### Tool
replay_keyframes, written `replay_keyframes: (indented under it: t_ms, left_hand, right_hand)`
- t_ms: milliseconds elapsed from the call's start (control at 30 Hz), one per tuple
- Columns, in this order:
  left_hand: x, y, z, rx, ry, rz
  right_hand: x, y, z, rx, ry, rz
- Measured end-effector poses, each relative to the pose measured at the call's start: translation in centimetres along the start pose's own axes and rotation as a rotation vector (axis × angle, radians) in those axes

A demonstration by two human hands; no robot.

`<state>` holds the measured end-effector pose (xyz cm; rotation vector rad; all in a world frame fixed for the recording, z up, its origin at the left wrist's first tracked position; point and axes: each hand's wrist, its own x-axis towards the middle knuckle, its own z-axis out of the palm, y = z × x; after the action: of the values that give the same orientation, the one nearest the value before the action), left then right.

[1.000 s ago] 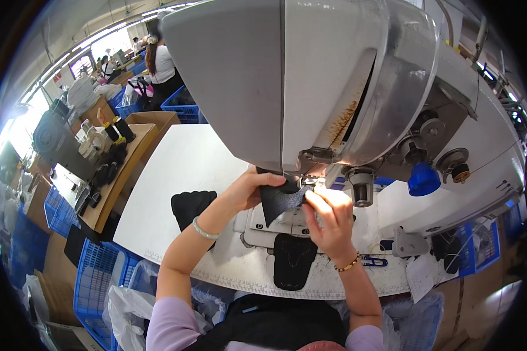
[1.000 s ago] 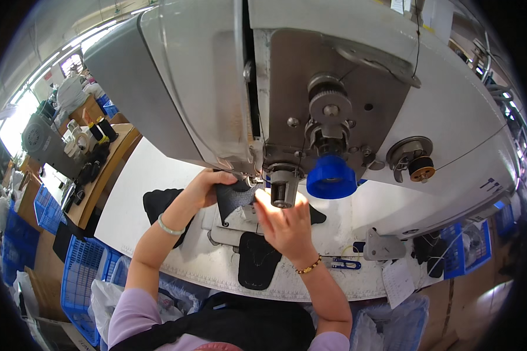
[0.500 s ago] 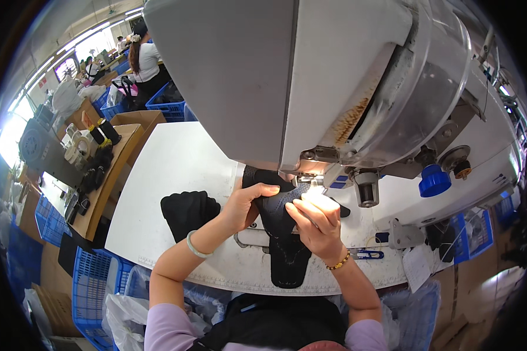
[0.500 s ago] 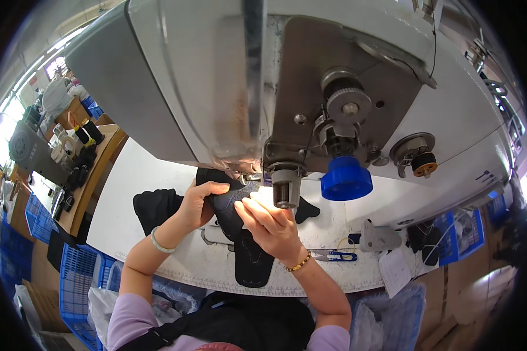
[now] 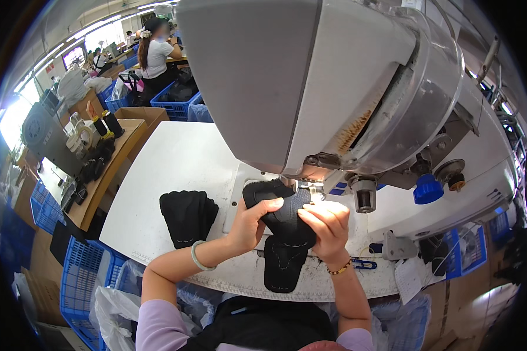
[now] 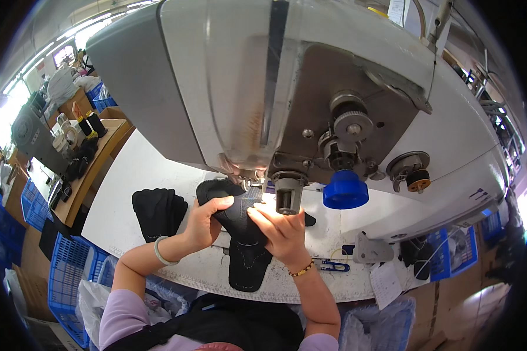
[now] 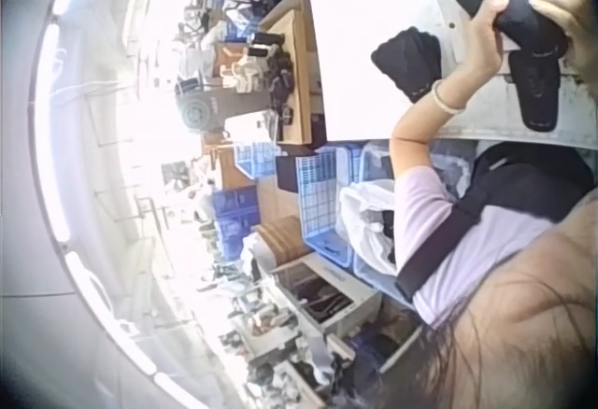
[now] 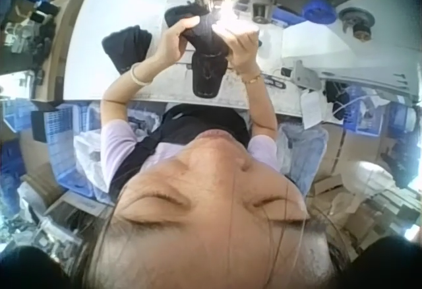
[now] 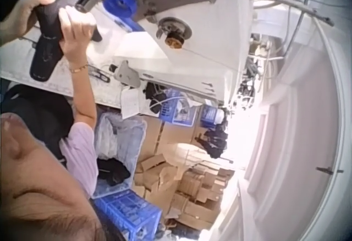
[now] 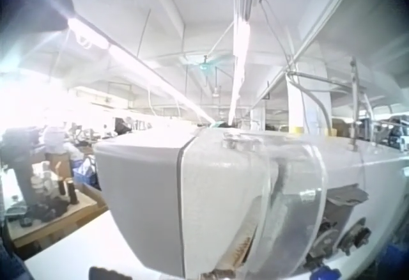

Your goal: Stitching various components of a shoe upper using an industrial sewing machine.

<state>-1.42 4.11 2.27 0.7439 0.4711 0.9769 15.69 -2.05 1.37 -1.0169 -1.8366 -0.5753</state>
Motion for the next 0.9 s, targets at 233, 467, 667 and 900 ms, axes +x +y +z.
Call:
replay_keyframes:
  t_ms: [233, 467, 667, 900]
  left_hand:
    - [-0.8, -0.9, 1.5, 0.339, -0.089, 0.220]
    - [-0.7, -0.3, 2.5, 0.369, -0.097, 0.272]
    - [0.1, 0.4, 2.0, 0.455, -0.056, 0.270]
    - [1.5, 1.6, 1.4, 0.408, -0.056, 0.167]
  right_hand:
    - [-0.1, 3.3, -0.7, 0.232, 0.005, 0.143]
    - [-0.8, 3.8, -0.8, 0.373, -0.057, 0.248]
    - [-2.5, 3.9, -0.2, 0.380, -0.077, 0.311]
    - [-1.9, 3.2, -0.4, 0.295, -0.048, 0.258]
